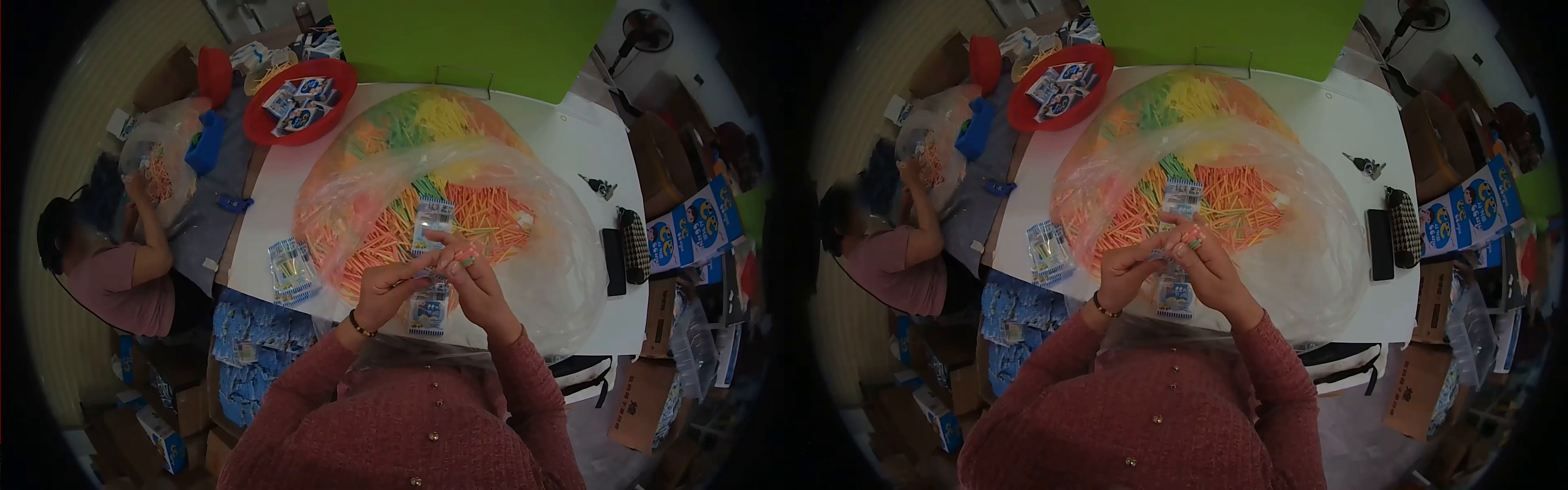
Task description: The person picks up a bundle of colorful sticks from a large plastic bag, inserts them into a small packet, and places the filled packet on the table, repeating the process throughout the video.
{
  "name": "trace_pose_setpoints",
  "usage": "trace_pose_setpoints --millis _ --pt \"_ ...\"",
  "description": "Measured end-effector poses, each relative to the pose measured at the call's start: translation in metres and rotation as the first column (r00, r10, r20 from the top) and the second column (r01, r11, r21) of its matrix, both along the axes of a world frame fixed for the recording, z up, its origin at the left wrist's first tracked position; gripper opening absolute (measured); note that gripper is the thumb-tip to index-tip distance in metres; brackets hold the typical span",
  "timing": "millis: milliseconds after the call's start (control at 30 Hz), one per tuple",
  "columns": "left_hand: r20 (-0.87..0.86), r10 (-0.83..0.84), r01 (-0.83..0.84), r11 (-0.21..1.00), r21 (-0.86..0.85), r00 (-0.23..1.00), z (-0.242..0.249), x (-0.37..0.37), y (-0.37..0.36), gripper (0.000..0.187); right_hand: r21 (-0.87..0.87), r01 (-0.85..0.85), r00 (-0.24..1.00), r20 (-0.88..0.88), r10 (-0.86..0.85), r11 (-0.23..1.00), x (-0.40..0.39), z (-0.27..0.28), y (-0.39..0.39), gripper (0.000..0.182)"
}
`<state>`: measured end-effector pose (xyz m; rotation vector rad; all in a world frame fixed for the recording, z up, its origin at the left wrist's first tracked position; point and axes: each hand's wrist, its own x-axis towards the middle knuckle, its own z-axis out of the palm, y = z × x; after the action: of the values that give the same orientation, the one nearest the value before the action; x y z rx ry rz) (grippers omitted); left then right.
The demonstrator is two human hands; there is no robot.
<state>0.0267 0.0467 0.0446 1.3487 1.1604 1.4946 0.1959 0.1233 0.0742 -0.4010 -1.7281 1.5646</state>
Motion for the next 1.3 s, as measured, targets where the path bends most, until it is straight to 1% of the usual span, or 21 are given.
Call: trace_pose_setpoints --millis 133,200,233,267,300,333,400,433,467,500,533,600,667,733,800,1033,1067,1133,1200,1233,1300 --pt "-0.038 -0.09 0.088 0.995 -0.043 0.995 -0.012 -0.004 -0.003 0.038 0.009 -0.014 0.997 0.081 0.014 1.0 0.001 -0.013 0.0 0.014" --pt "0.226 -0.068 0.112 0.976 -0.187 0.972 -0.013 0.006 -0.002 0.037 -0.071 0.018 0.999 0.033 -0.016 0.997 -0.003 -0.012 -0.002 0.014" --pt "0.227 -0.067 0.111 0.976 -0.186 0.972 -0.012 0.013 -0.002 0.037 -0.152 0.047 0.999 -0.015 -0.05 0.987 -0.005 -0.012 -0.003 0.015" --pt "0.413 -0.022 0.139 0.957 -0.253 0.91 -0.01 0.021 -0.001 0.03 -0.15 0.045 0.999 -0.014 -0.048 0.988 -0.005 -0.012 -0.002 0.015" --pt "0.58 0.036 0.18 0.933 -0.311 0.814 -0.008 0.025 -0.002 0.025 -0.247 0.037 0.998 -0.038 -0.048 0.968 -0.006 -0.012 0.0 0.015" --pt "0.581 0.034 0.18 0.934 -0.307 0.813 -0.008 0.024 -0.002 0.025 -0.341 0.027 0.997 -0.061 -0.051 0.94 -0.006 -0.011 0.002 0.016" --pt "0.68 -0.03 0.404 0.824 -0.398 0.732 -0.01 0.021 -0.004 0.024 -0.316 0.052 0.997 -0.03 -0.064 0.947 -0.006 -0.01 0.004 0.016" --pt "0.682 -0.032 0.405 0.824 -0.396 0.731 -0.012 0.018 -0.004 0.024 -0.295 0.075 0.997 0.001 -0.078 0.953 -0.006 -0.009 0.004 0.017" --pt "0.563 -0.062 0.343 0.845 -0.41 0.824 -0.013 0.015 -0.005 0.022 -0.294 0.075 0.997 0.003 -0.078 0.953 -0.005 -0.009 0.005 0.017" --pt "0.43 -0.083 0.279 0.866 -0.416 0.899 -0.015 0.012 -0.006 0.021 -0.246 0.105 0.991 -0.05 -0.121 0.964 -0.003 -0.009 0.007 0.015" --pt "0.431 -0.079 0.277 0.866 -0.417 0.899 -0.015 0.01 -0.007 0.021 -0.199 0.136 0.982 -0.106 -0.159 0.971 -0.004 -0.006 0.008 0.013" --pt "0.155 -0.045 0.095 0.94 -0.327 0.987 -0.013 0.006 -0.007 0.016 -0.16 0.159 0.968 -0.168 -0.186 0.974 -0.003 0.002 0.006 0.013" --pt "0.108 -0.054 0.084 0.953 -0.293 0.993 -0.01 0.004 -0.006 0.014 -0.121 0.19 0.949 -0.231 -0.214 0.974 -0.005 0.006 0.005 0.012" --pt "0.061 -0.068 0.081 0.964 -0.252 0.996 -0.012 0.004 -0.005 0.012 0.002 0.108 0.954 -0.281 -0.103 0.994 -0.006 0.006 0.005 0.012" --pt "0.008 -0.096 0.096 0.974 -0.204 0.995 -0.019 0.004 -0.003 0.013 0.071 0.1 0.975 -0.207 -0.083 0.993 -0.004 0.01 0.007 0.013" --pt "0.006 -0.033 0.033 0.992 -0.12 0.999 -0.014 0.001 -0.005 0.012 0.191 0.003 0.98 0.194 -0.041 0.982 0.003 -0.002 0.0 0.012" --pt "0.068 -0.044 0.054 0.987 -0.154 0.997 -0.021 0.002 -0.004 0.014 0.191 0.0 0.98 0.193 -0.038 0.982 0.003 -0.001 -0.001 0.012" --pt "0.127 -0.053 0.076 0.98 -0.186 0.991 -0.023 0.008 -0.002 0.016 0.271 -0.009 0.934 0.347 -0.089 0.963 0.003 0.002 -0.002 0.023" --pt "0.394 -0.003 0.101 0.968 -0.228 0.919 -0.016 0.014 -0.001 0.022 0.37 0.012 0.903 0.395 -0.169 0.929 0.002 0.003 -0.003 0.031" --pt "0.392 -0.005 0.102 0.968 -0.227 0.92 -0.022 0.01 0.0 0.022 0.465 0.023 0.864 0.437 -0.252 0.885 0.002 0.004 -0.003 0.04" --pt "0.422 -0.157 0.252 0.951 -0.18 0.893 -0.039 -0.002 0.005 0.029 0.433 0.085 0.888 0.376 -0.265 0.897 0.003 0.014 -0.003 0.048"
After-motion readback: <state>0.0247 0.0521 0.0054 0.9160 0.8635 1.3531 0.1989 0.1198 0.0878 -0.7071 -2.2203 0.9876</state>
